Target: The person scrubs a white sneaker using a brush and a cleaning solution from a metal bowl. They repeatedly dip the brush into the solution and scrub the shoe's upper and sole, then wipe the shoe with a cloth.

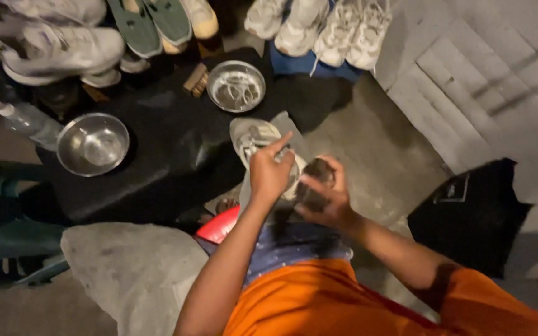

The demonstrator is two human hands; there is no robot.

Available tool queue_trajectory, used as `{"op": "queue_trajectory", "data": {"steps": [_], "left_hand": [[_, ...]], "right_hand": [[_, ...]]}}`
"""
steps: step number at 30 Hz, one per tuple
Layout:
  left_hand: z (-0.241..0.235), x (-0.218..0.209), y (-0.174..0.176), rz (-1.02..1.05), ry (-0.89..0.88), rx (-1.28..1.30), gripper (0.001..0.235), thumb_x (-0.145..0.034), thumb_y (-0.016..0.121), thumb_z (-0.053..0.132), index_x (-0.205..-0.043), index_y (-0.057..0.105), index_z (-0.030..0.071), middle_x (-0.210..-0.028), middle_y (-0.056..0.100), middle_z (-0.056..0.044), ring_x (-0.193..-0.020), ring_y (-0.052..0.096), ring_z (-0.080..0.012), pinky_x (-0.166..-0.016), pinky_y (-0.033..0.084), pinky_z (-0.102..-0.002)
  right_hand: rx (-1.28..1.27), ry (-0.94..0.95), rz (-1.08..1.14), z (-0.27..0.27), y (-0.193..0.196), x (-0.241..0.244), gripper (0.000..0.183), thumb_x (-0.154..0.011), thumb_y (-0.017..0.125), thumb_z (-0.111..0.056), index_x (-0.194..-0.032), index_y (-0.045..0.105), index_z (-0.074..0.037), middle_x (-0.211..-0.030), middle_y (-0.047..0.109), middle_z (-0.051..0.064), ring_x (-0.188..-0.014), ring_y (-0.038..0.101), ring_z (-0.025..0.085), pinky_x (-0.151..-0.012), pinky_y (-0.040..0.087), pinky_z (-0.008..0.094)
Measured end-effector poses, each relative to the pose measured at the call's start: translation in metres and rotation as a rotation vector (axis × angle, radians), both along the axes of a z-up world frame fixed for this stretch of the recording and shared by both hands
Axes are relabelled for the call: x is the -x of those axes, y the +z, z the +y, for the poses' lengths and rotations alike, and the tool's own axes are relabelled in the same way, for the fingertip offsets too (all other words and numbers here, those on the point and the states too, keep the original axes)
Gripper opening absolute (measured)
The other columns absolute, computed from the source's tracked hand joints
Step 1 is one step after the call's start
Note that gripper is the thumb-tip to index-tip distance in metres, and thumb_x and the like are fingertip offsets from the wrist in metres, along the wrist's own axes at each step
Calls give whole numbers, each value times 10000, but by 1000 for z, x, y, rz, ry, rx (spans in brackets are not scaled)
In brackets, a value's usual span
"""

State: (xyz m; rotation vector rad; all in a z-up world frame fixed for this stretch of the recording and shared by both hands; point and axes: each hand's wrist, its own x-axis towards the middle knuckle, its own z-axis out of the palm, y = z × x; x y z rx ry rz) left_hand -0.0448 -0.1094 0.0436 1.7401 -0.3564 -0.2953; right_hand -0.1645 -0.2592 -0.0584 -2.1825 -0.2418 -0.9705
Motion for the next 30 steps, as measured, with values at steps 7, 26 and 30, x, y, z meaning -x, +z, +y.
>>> {"op": "queue_trajectory", "data": {"steps": [7,26,30], "left_hand": [[1,-13,-17,-80,-1,76,413,-838,689,96,-1240,731,181,-1199,718,-194,-1208,625,-379,-1045,495,-470],[12,-8,-47,-1,54,144,394,-817,763,161,-1203,759,237,-1157,756,-103,-1178,659,-230,-1016,516,-375],[9,-13,-54,-5,61,187,398,-817,749,138,-1208,757,207,-1144,757,-140,-1171,663,-245,-1007,522,-385]], "right_hand": [[56,25,-18,0,-4,-13,683,-658,913,-536,-1262,745,-266,-1431,399,273,-1252,524,465,-1031,435,535],[-430,-217,240,6,-15,-11,543,-969,665,-360,-1416,605,-58,-1418,508,214,-1370,482,382,-1187,304,520],[-345,-129,112,7,-23,-12,714,-867,725,-598,-1373,651,-99,-1512,387,262,-1349,495,461,-1132,378,586]]}}
